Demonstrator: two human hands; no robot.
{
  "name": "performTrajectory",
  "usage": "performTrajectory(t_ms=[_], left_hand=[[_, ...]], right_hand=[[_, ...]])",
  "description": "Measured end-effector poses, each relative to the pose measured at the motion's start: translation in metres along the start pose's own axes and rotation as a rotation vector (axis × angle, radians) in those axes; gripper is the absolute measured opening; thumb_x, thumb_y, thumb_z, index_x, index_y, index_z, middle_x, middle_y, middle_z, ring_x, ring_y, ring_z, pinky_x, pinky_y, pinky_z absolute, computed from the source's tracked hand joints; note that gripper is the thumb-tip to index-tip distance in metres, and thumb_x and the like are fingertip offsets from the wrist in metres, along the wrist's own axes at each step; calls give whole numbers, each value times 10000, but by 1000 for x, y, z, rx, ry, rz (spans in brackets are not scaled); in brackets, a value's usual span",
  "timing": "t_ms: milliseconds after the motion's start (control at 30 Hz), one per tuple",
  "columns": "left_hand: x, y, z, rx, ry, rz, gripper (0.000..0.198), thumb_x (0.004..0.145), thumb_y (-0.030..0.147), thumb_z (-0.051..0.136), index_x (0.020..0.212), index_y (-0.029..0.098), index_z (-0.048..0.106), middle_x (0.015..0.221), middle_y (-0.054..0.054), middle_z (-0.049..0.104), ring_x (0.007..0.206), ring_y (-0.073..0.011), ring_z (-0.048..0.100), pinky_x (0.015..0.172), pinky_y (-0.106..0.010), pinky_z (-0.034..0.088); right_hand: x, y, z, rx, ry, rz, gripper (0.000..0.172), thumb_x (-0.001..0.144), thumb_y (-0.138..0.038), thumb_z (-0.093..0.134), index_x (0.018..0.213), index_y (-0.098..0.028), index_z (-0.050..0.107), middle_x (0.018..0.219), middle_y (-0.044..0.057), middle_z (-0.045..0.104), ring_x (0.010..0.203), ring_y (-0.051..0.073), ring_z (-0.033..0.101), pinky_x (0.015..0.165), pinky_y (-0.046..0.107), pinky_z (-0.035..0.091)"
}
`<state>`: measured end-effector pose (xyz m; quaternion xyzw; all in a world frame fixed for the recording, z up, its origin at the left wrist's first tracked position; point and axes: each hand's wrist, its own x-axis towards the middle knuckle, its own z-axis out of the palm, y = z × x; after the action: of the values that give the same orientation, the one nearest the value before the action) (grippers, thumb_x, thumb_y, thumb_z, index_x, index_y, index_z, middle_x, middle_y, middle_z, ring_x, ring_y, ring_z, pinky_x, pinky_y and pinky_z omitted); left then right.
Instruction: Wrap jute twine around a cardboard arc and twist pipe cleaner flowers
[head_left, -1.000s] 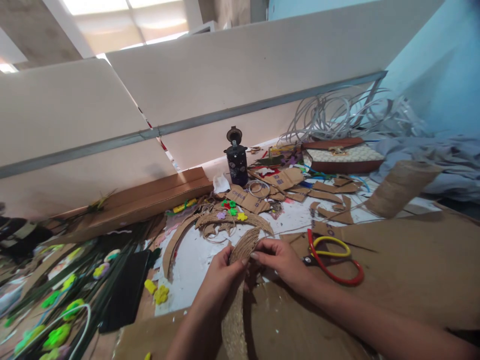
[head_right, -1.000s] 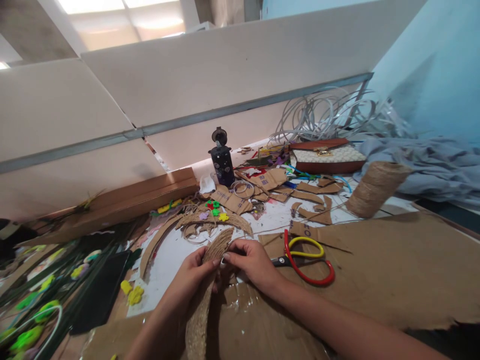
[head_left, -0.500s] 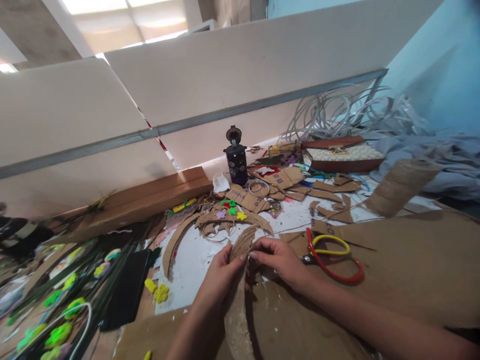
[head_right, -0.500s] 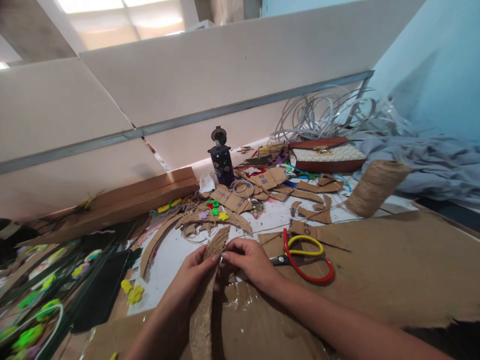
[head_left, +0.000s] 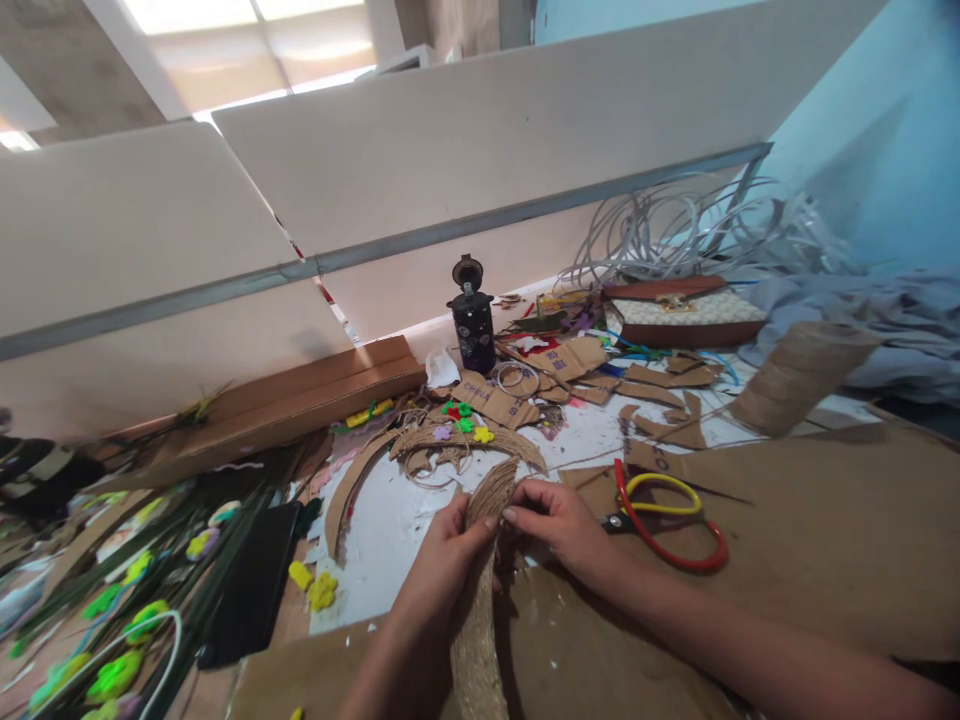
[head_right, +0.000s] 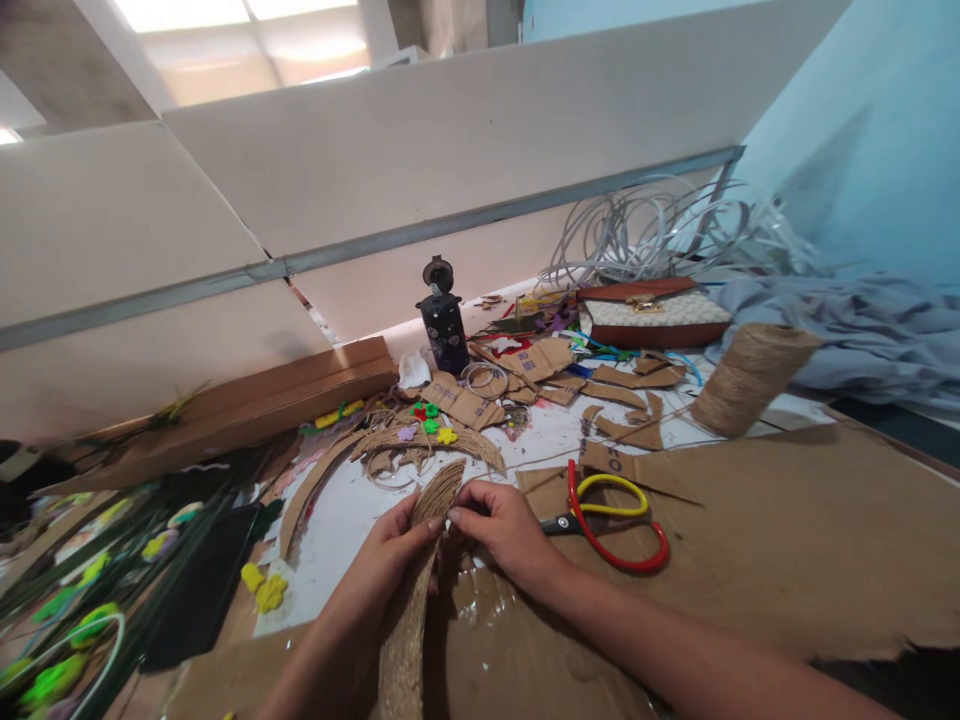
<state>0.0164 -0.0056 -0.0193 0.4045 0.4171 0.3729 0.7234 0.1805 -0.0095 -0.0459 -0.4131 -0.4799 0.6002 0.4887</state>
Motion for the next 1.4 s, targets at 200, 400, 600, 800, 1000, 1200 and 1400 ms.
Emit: performTrajectory(t_ms=[200, 400, 600, 800, 1000, 1200, 1400], left_hand=[[3, -1, 1, 10, -9, -25, 458, 668, 343, 845, 1033, 123, 677, 749, -34, 710, 567, -148, 612, 525, -241, 497], [6, -6, -8, -11, 5, 1, 367, 710, 327, 828, 977, 122, 680, 736, -37, 699, 576, -132, 606, 552, -220, 466], [5, -9, -6, 26, -19, 11, 345, 686, 341, 829, 901, 123, 671, 663, -12, 656, 514, -123, 557, 484, -223, 437], [3, -5, 0, 0, 2, -91, 396, 688, 409, 831, 942, 156, 662, 663, -17, 680, 501, -141, 593, 512, -249, 473], [0, 5, -7, -8, 79, -51, 423, 658, 483, 852, 843, 151, 666, 694, -27, 697, 569, -142, 626, 553, -228, 488], [-1, 8, -5, -15, -23, -26, 498, 574, 328, 918, 973, 132, 694, 757, -42, 736, 569, -145, 643, 569, -239, 515], [-3, 10, -7, -18, 23, -110, 393, 685, 428, 836, 915, 166, 655, 650, -24, 697, 483, -146, 610, 505, -257, 508]], right_hand=[[0, 3, 1, -45, 62, -12, 192, 751, -323, 699, 673, -183, 593, 618, -31, 588, 584, 138, 543, 587, 255, 420], [3, -2, 0, 52, -47, 61, 279, 754, -428, 756, 795, -164, 677, 697, 11, 679, 629, 166, 614, 613, 277, 460], [2, 0, 2, 108, -6, 60, 317, 712, -447, 800, 737, -156, 677, 672, 2, 671, 607, 152, 601, 623, 277, 470], [0, -2, 2, 123, 43, 78, 272, 742, -415, 757, 735, -177, 626, 643, -16, 636, 566, 155, 600, 581, 281, 479], [4, -4, -7, 5, 143, -21, 313, 727, -443, 781, 689, -173, 627, 659, -14, 614, 603, 142, 561, 603, 271, 464], [5, -4, -12, 41, -24, 53, 393, 756, -545, 751, 754, -164, 655, 685, 19, 665, 617, 176, 613, 611, 297, 475], [-11, -25, -40, -474, 24, -90, 211, 857, -381, 663, 903, -200, 759, 850, 64, 743, 804, 251, 653, 716, 346, 465]])
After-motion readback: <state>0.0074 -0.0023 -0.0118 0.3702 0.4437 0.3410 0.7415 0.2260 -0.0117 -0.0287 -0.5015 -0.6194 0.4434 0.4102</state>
